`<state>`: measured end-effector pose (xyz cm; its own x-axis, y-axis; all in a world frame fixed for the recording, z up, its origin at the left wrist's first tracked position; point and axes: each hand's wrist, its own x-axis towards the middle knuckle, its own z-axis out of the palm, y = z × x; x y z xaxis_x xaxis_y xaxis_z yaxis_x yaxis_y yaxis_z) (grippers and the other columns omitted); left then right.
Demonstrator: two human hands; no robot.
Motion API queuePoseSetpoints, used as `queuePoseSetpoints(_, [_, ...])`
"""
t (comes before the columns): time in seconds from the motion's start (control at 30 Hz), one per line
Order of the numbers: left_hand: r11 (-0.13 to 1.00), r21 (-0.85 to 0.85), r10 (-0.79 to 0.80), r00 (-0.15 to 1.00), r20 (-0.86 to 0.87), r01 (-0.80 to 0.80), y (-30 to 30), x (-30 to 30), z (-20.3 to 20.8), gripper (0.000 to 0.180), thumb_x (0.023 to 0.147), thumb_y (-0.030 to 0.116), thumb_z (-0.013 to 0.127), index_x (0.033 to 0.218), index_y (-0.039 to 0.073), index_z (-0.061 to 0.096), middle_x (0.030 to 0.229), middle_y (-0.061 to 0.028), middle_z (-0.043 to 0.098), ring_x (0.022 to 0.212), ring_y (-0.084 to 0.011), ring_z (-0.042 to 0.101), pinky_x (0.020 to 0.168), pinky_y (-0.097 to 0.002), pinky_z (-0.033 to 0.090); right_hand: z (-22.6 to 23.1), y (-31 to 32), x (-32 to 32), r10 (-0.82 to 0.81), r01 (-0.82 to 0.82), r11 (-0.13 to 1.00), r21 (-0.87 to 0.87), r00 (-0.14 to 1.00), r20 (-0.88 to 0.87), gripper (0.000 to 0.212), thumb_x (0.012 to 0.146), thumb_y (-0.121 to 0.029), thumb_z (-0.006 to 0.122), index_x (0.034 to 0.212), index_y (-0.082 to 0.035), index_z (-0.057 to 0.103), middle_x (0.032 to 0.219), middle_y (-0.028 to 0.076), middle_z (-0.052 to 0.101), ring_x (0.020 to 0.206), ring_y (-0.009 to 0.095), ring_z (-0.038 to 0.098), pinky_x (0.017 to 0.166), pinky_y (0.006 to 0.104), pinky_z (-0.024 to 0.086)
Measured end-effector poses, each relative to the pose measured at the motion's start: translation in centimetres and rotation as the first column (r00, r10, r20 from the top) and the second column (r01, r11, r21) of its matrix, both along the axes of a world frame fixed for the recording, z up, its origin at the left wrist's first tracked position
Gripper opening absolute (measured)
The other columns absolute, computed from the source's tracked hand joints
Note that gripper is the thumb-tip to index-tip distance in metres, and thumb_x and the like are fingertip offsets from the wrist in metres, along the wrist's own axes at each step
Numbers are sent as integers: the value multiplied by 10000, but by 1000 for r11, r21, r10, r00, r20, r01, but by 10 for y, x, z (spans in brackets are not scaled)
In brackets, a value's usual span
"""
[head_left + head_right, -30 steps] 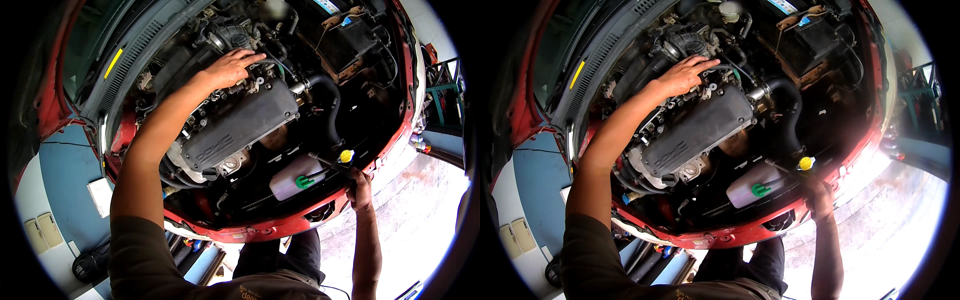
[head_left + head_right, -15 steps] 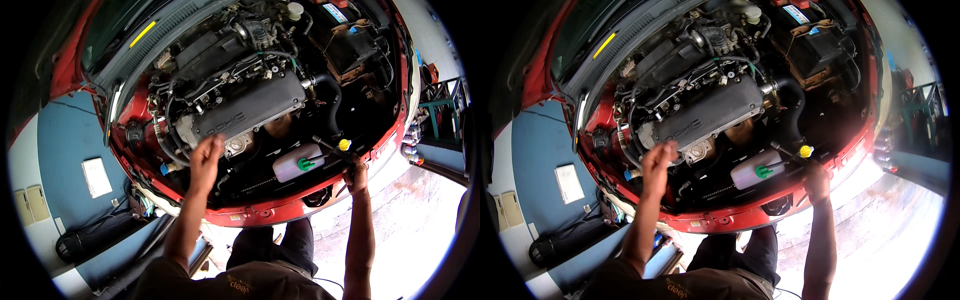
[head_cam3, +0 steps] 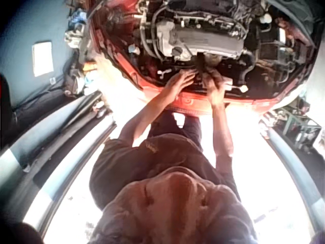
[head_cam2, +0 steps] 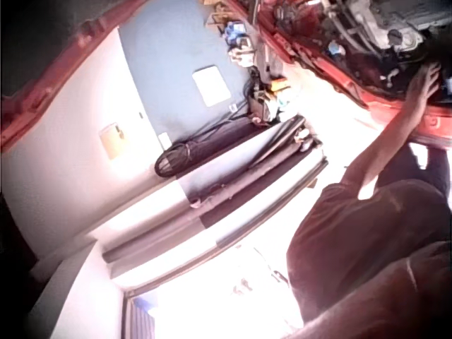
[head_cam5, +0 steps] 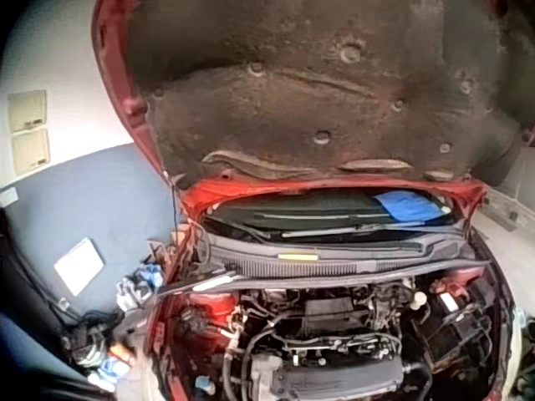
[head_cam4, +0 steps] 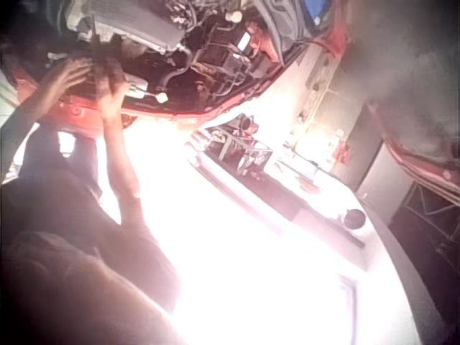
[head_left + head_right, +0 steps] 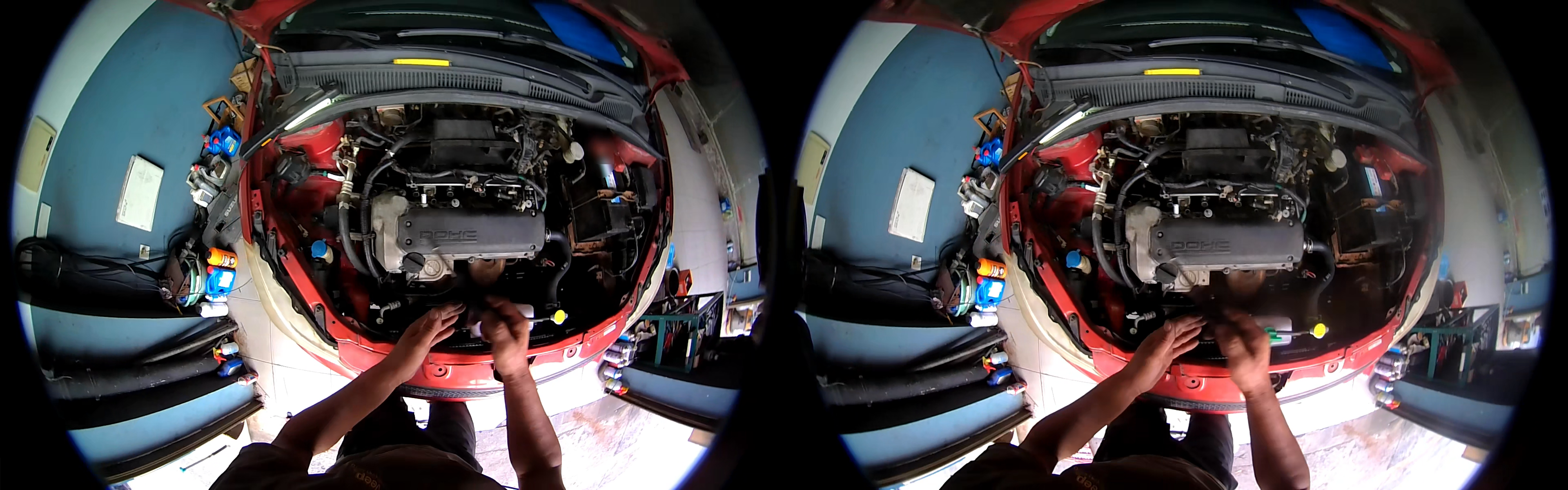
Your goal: The person works on a car engine with the hood open, repeatedly reaching into the engine bay to adjust hoses and components. The person uses both hands to manipulate parts near the engine cover and battery area.
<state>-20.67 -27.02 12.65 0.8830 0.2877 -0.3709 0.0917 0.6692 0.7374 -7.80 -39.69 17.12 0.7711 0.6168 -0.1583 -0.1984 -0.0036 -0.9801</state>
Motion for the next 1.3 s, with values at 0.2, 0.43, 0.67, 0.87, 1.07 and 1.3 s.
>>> queuePoseSetpoints(0.2, [918,-194,370,922,110,-346,52,9,66,428,1086,358,374,1297,15,521,1159,-112,640,1170,-234,599,1065,-389,441,42,79,-29,364,-308,930,-199,700,614,502,939,-268,646,1340,23,563,1321,245,520,1190,413,521,1010,440,443])
queuePoseSetpoints(0.43, [166,984,128,988,-88,66,236,88,130,401,1062,393,459,1245,37,475,906,-214,652,865,-365,666,755,-429,510,-95,-63,48,68,491,549,-676,780,622,484,978,-323,565,1340,-1,562,1376,212,524,1299,355,476,1094,494,362])
queuePoseSetpoints(0.67, [-857,387,269,936,-228,340,440,168,147,379,977,293,588,1329,160,540,1214,-126,617,1192,-325,546,1164,-498,302,-214,-152,52,76,562,-15,-827,825,560,498,991,-393,471,1406,-122,533,1505,78,455,1490,315,246,1167,612,183])
queuePoseSetpoints(0.87, [-778,532,344,935,-82,333,496,232,116,399,958,191,600,1352,185,538,1206,-145,581,1109,-377,552,962,-466,465,-228,-157,46,-86,647,20,-762,761,643,446,1025,-420,400,1332,-166,600,1353,26,602,1483,303,282,1186,564,166])
queuePoseSetpoints(1.07, [-911,308,273,961,-51,275,526,254,113,405,922,105,588,1308,226,601,1265,-95,541,1176,-345,506,989,-420,490,-235,-170,50,61,625,42,-780,777,626,459,1031,-380,333,1218,-142,678,1308,35,631,1479,314,287,1191,554,157])
queuePoseSetpoints(1.3, [-881,286,379,924,-49,377,520,274,109,388,955,177,600,1338,239,576,1305,-60,548,1215,-312,520,955,-427,529,-227,-166,50,50,712,60,-700,698,714,489,1020,-367,356,1030,-41,720,1231,99,660,1442,363,350,1183,538,204])
